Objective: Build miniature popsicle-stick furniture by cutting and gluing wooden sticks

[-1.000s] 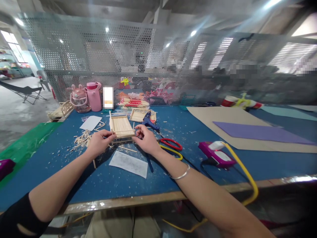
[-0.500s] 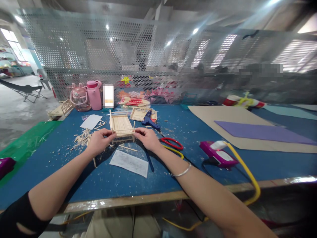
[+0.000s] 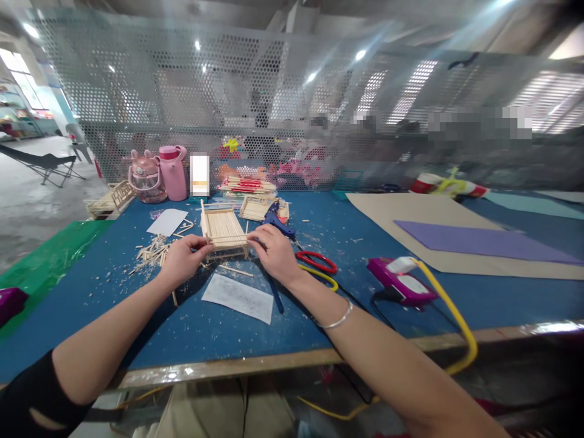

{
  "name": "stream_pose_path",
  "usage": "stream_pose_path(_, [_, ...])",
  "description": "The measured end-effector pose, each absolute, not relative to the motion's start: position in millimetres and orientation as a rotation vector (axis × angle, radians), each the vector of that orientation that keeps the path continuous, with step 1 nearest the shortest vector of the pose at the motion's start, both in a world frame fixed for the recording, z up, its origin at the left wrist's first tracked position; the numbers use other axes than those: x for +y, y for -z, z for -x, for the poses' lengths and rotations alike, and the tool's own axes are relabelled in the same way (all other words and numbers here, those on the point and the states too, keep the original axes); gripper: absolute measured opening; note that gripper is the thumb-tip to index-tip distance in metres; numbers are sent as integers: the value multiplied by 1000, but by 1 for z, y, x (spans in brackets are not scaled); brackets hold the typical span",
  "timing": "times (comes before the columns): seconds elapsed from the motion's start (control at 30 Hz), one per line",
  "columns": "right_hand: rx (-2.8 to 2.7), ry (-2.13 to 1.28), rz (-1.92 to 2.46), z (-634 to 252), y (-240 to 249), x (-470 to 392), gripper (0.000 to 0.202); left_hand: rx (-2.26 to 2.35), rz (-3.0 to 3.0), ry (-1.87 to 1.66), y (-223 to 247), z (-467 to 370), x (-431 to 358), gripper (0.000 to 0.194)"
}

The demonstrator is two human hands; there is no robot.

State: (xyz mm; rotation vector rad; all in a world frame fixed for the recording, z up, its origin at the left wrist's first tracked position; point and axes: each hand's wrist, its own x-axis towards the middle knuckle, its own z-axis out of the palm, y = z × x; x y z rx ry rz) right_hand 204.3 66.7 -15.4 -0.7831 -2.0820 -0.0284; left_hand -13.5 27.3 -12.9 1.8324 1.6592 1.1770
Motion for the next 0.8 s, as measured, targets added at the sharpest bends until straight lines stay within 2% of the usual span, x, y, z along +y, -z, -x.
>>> stream_pose_path(0.17, [-2027,-143,788,-206,6,61,13,1737,-1848,-1219,11,14,24,20])
stream_pose_path(0.27, [-2008,-394,814,-207,2,57,11,1866,-1923,-1258,7,9,13,25])
stream_pose_path(0.43, [-2127,-745,726,-201,-3,41,14,1389,-2082,-1253,4,-8,-10,22])
stream_pose_path(0.5, [-2217,-722,664,-198,-4,34,16,1278,-2103,-1231,4,-14,-16,25])
stream_pose_path(0.67, [-2380,-350,622,-194,-3,18,17,1297,-2158,-1131,7,-22,-21,27])
stream_pose_path(0.73, [-2375,-406,696,-195,-3,16,16,1293,-2123,-1138,8,-23,-22,24])
stream_pose_path(0.8, [-2333,-607,812,-197,-4,17,13,1326,-2034,-1135,10,-24,-22,25])
